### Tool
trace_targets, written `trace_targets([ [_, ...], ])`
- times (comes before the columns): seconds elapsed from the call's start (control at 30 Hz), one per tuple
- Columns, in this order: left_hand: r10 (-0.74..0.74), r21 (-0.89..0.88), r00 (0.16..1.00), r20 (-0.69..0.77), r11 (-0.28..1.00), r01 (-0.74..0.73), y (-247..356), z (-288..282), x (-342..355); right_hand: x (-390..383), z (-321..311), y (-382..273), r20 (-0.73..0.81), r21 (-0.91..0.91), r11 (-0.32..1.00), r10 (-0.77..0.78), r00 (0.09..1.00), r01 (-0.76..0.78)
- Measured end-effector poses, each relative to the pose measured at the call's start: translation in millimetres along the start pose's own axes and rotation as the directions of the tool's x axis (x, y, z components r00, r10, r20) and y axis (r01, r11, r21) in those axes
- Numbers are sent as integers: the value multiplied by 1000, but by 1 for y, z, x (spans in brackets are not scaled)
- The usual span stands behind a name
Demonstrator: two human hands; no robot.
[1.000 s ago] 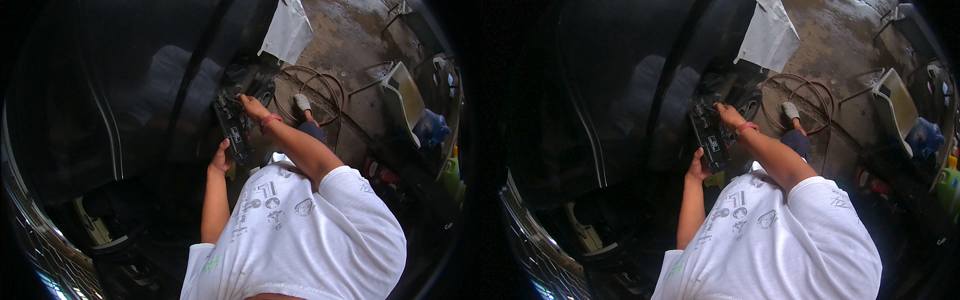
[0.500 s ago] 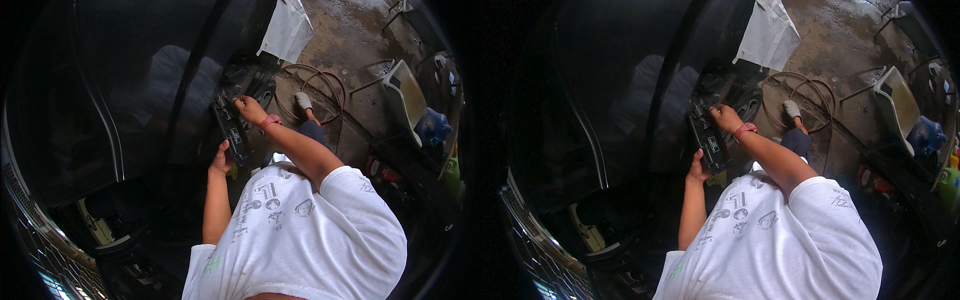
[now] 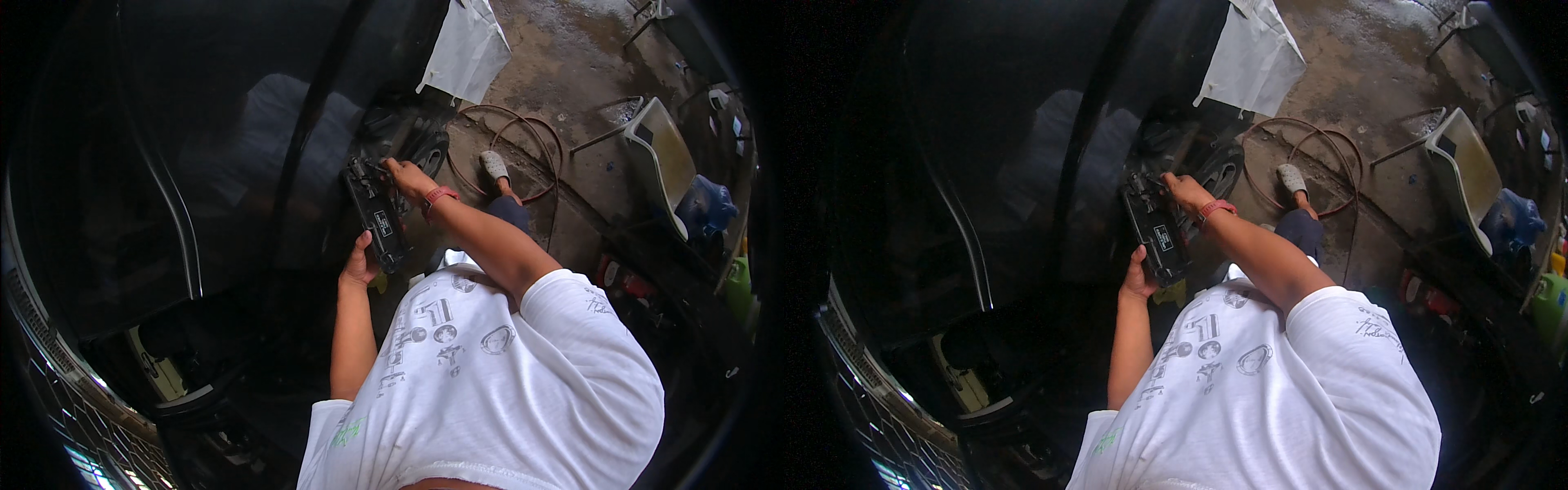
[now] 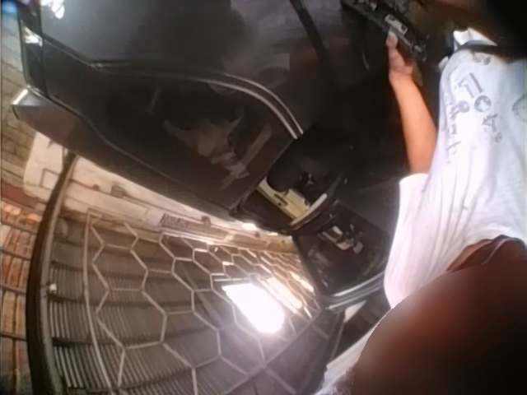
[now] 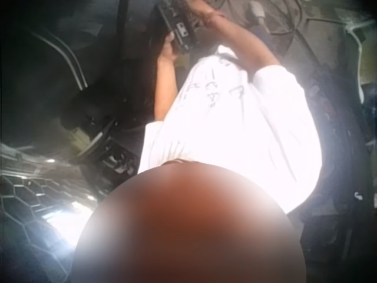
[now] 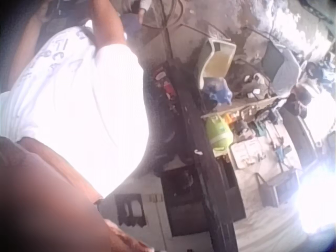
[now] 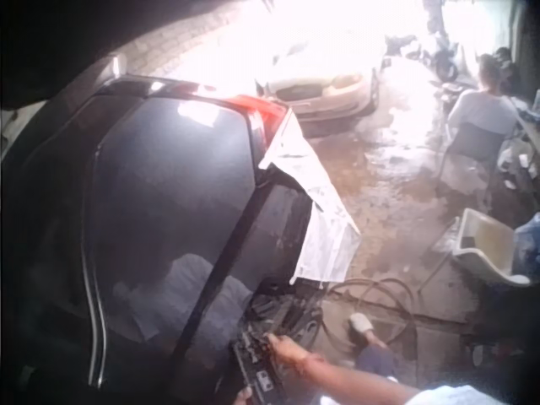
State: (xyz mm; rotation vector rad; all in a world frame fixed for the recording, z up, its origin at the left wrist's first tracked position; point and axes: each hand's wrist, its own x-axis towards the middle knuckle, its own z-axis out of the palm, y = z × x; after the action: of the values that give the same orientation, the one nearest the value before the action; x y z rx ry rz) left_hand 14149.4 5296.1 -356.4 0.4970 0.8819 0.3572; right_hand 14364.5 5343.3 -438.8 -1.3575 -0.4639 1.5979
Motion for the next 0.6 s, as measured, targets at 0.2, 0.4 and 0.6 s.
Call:
trace_targets([
  [0.2,12,3,1000,2,1000,-12,-1,-1,1,-5,-6,0,55,-617,640,-545,837,458],
  [0.4,11,0,1000,10,1000,-11,-3,-4,3,0,-3,2,-20,-162,982,-102,995,98],
  [0.6,3,-1,1000,5,1000,-3,-3,-4,2,3,-6,4,23,-341,897,-290,957,280],
])
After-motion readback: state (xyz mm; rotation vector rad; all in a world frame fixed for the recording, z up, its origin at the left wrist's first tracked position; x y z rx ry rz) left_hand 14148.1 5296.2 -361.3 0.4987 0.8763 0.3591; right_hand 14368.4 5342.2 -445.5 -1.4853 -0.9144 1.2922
